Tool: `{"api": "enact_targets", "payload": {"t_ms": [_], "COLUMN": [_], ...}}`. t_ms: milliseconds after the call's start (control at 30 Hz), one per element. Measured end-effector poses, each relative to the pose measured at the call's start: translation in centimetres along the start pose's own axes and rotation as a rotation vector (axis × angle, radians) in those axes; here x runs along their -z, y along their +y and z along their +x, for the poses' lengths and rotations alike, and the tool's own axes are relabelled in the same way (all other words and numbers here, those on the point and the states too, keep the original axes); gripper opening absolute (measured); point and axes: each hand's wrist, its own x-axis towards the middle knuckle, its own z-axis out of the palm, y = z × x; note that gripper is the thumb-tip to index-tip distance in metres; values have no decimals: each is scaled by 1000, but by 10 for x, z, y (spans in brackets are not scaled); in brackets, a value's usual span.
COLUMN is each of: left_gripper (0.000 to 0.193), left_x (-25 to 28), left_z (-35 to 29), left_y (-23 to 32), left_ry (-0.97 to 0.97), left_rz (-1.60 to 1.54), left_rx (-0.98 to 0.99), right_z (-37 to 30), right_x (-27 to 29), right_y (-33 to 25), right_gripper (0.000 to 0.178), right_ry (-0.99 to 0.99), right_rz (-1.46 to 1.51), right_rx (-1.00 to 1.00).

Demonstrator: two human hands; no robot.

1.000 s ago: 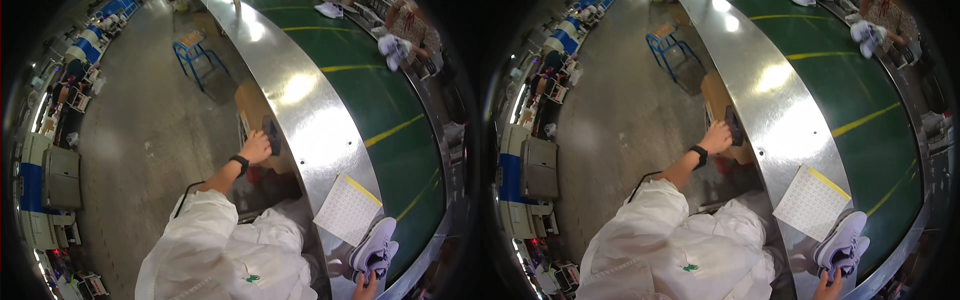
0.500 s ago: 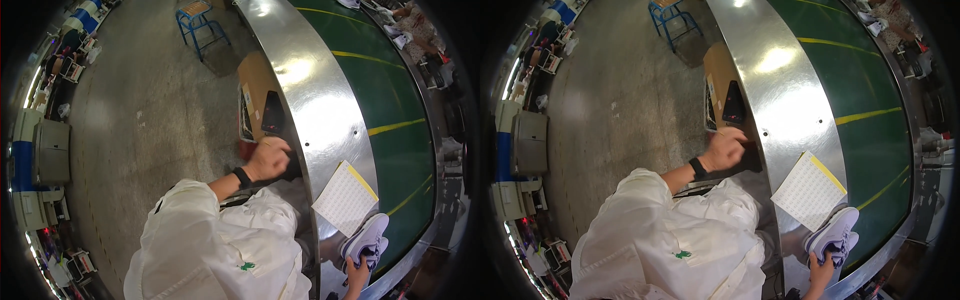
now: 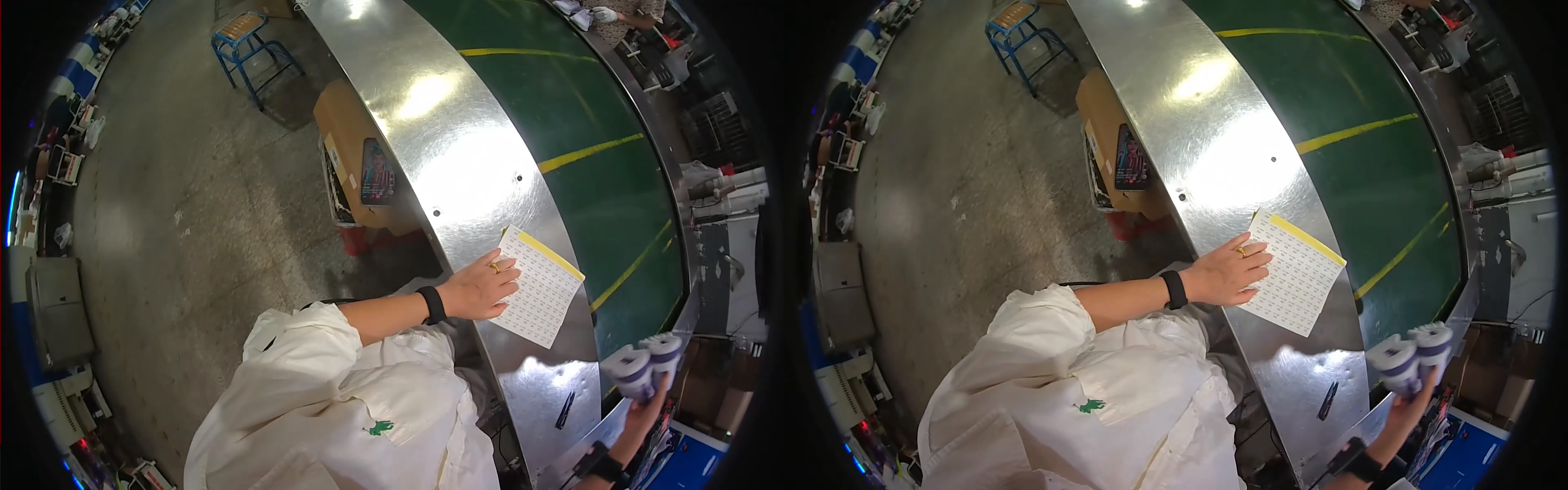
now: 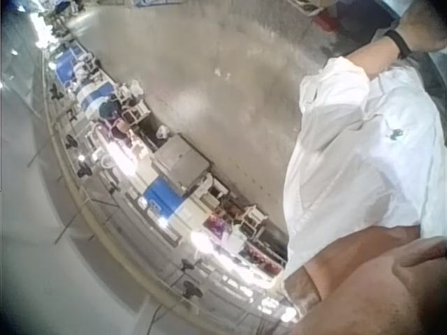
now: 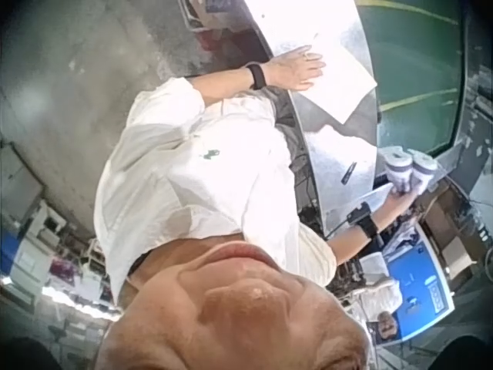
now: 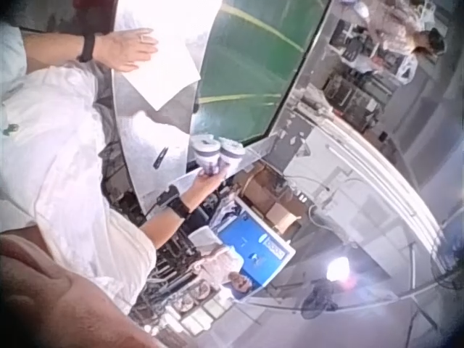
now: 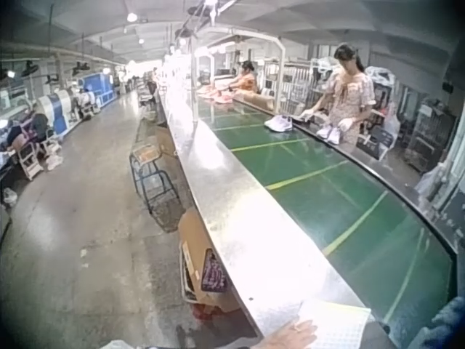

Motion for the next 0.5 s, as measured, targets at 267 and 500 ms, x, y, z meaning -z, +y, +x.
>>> {"api": "enact_targets", "payload": {"t_ms": [267,500], "left_gripper": [24,22], "left_x": [1,2], "left_z": [7,1], "left_y": [2,3], "left_ry": [27,-3], "left_rz": [-3,-38], "left_rx": [17,63], "right_z": [277,372], "right_x": [87,7], "right_y": [-38,-48], "right_gripper": [23,38], "right_ry": [33,95], "right_rz": [692,-77], "right_rx": [-189,264]}}
